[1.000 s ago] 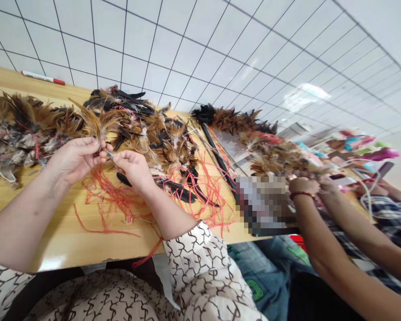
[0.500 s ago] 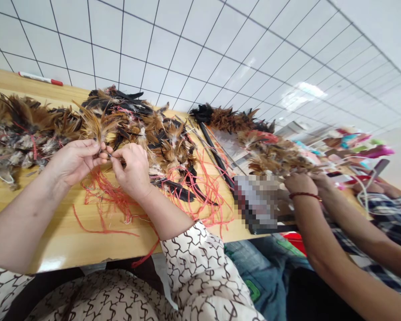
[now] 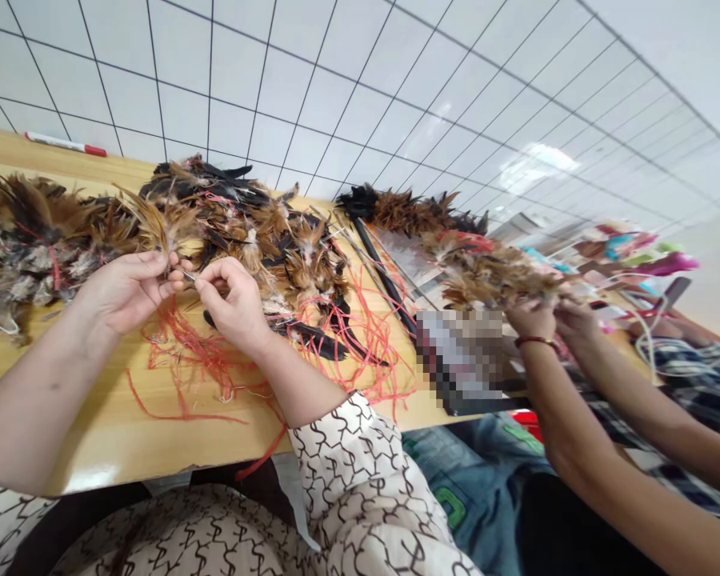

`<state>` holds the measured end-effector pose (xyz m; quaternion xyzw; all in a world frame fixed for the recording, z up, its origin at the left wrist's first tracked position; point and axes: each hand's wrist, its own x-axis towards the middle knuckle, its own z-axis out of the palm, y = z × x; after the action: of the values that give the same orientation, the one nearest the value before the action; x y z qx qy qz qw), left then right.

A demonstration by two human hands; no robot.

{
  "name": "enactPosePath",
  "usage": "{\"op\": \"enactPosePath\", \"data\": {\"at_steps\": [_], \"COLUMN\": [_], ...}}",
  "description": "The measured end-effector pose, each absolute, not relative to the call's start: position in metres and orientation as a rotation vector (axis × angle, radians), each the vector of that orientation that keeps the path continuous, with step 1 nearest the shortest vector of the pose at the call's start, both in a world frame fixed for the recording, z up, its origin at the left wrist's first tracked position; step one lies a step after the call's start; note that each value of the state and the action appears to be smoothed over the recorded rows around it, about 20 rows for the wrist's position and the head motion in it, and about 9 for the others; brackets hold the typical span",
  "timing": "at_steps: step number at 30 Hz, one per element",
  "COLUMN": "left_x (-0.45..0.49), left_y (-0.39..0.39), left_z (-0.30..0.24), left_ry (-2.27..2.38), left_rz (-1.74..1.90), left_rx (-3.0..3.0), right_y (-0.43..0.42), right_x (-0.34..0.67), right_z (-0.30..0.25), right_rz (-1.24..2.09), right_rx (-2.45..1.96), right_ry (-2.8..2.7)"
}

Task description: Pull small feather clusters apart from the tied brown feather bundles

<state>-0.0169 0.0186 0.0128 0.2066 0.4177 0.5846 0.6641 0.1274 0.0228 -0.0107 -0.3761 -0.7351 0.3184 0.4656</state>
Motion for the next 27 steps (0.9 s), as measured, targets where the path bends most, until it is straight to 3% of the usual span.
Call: {"op": "enactPosePath", "data": {"at_steps": [7,16,27], "left_x": [-0.0176,-0.0158,-0.0193], "left_y": [0.0209,0.0194,0.0233], "left_z": [0.0166,0.013,0.0114], "left_ry": [0.981,0.949,0.988], "left_rz": [1.377,1.321,1.443], "left_rx": [0.384,0.438,0.365], "right_y": [0.0228,0.0235,0.024], "right_x": [0.1267,0.1289,0.1328], "right_z": [-0.0119,-0.0147,-0.0102], "right_rz": [0.996,0.448,0.887], "right_rx": [-0.996,-0.953,-0.884], "right_ry": [-1.609,-1.934,-1.8]}}
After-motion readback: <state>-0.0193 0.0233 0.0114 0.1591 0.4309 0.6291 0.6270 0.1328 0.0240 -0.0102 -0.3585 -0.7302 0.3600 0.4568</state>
